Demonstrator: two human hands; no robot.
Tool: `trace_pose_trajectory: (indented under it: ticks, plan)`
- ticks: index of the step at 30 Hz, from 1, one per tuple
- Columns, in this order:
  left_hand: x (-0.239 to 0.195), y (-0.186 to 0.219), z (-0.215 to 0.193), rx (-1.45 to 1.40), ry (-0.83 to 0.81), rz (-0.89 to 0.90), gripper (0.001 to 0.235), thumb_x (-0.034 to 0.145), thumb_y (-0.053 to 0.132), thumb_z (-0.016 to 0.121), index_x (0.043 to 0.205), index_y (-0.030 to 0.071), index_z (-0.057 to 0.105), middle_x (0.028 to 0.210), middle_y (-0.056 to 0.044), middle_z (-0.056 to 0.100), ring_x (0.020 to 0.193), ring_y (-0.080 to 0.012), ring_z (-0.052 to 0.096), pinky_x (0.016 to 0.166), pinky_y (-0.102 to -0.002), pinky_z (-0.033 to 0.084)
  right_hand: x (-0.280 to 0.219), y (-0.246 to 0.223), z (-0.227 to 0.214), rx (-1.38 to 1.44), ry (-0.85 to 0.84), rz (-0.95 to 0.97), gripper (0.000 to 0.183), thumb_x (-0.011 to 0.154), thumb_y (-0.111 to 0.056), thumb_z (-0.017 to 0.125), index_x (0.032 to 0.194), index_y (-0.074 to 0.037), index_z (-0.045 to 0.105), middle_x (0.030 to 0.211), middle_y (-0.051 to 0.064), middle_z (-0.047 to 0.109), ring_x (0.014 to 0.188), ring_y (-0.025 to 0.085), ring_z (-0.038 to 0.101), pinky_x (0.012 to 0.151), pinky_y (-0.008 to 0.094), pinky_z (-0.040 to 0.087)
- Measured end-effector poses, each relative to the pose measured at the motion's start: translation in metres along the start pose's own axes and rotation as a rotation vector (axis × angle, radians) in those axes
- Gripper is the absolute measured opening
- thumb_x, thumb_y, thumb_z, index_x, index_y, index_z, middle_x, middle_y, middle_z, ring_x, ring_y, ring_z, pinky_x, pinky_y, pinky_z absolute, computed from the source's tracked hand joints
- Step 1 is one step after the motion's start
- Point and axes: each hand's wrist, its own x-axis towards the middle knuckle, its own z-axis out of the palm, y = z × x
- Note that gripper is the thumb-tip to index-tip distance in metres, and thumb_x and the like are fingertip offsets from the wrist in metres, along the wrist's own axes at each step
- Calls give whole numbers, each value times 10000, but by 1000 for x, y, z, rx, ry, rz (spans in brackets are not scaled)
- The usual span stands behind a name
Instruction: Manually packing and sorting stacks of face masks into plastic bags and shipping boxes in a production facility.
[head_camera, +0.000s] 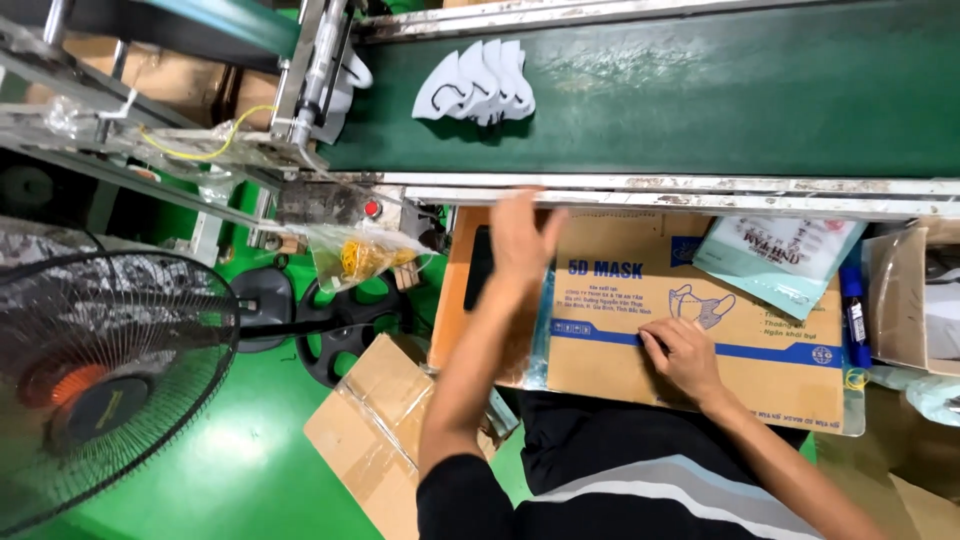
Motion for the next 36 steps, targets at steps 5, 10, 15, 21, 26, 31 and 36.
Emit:
trace_pose_trajectory:
  ticks: [5, 10, 15, 21, 26, 31, 36]
  plan:
    - [121, -70, -15, 558, -153, 90, 1135, 689, 514, 847, 1516, 6, 258, 1497, -365, 389, 1371, -558, 389, 1108, -641, 223, 1, -3, -1, -11, -4, 14, 73, 855, -150, 744, 886, -85, 733, 870, 37, 719, 821, 240, 660, 731, 372, 477]
    - [158, -152, 44, 622, -303, -70, 738, 835, 284, 751, 1453, 19, 448, 1196, -265, 635, 1056, -457, 631, 942, -591, 440, 4, 0, -1, -16, 24, 16, 81, 840, -137, 735, 878, -67, 720, 867, 63, 715, 827, 265, 661, 759, 383, 499]
    - [151, -169, 80, 672, -329, 61, 122, 994, 104, 626, 1113, 89, 646, 927, -149, 710, 808, -365, 718, 715, -480, 563, -2, 4, 2, -10, -8, 35, 78, 839, -126, 734, 873, -58, 717, 865, 75, 717, 832, 278, 668, 771, 386, 507]
    - [73, 21, 23, 248, -478, 335, 282, 863, 95, 625, 1139, 139, 663, 978, -100, 718, 876, -321, 692, 730, -483, 541, -13, 0, -8, 43, 127, 81, 247, 858, -157, 767, 1064, -50, 682, 1035, 129, 696, 999, 325, 661, 908, 407, 519]
    - [-10, 136, -20, 93, -673, 510, 310, 831, 154, 607, 1131, 200, 672, 1096, -40, 680, 1085, -270, 657, 918, -466, 507, 57, -54, -72, -63, 277, -236, 653, 726, -196, 784, 1272, 66, 538, 1248, 252, 601, 1229, 450, 545, 1067, 511, 435]
    - [-40, 141, -16, -470, -667, 241, 572, 905, 119, 711, 1447, 175, 538, 1435, -74, 586, 1372, -280, 558, 1173, -421, 447, 2, 45, -35, 266, -13, -22, 513, 780, -99, 781, 1267, -21, 641, 1313, 139, 680, 1289, 292, 641, 1155, 402, 491]
    - [-62, 98, 2, -494, -460, 16, 1165, 629, 285, 958, 1552, 48, 289, 1553, -222, 404, 1462, -464, 351, 1220, -505, 260, -11, 82, -7, 774, -44, 442, 480, 943, -203, 770, 1355, 12, 654, 1385, 151, 670, 1280, 256, 647, 1163, 365, 499]
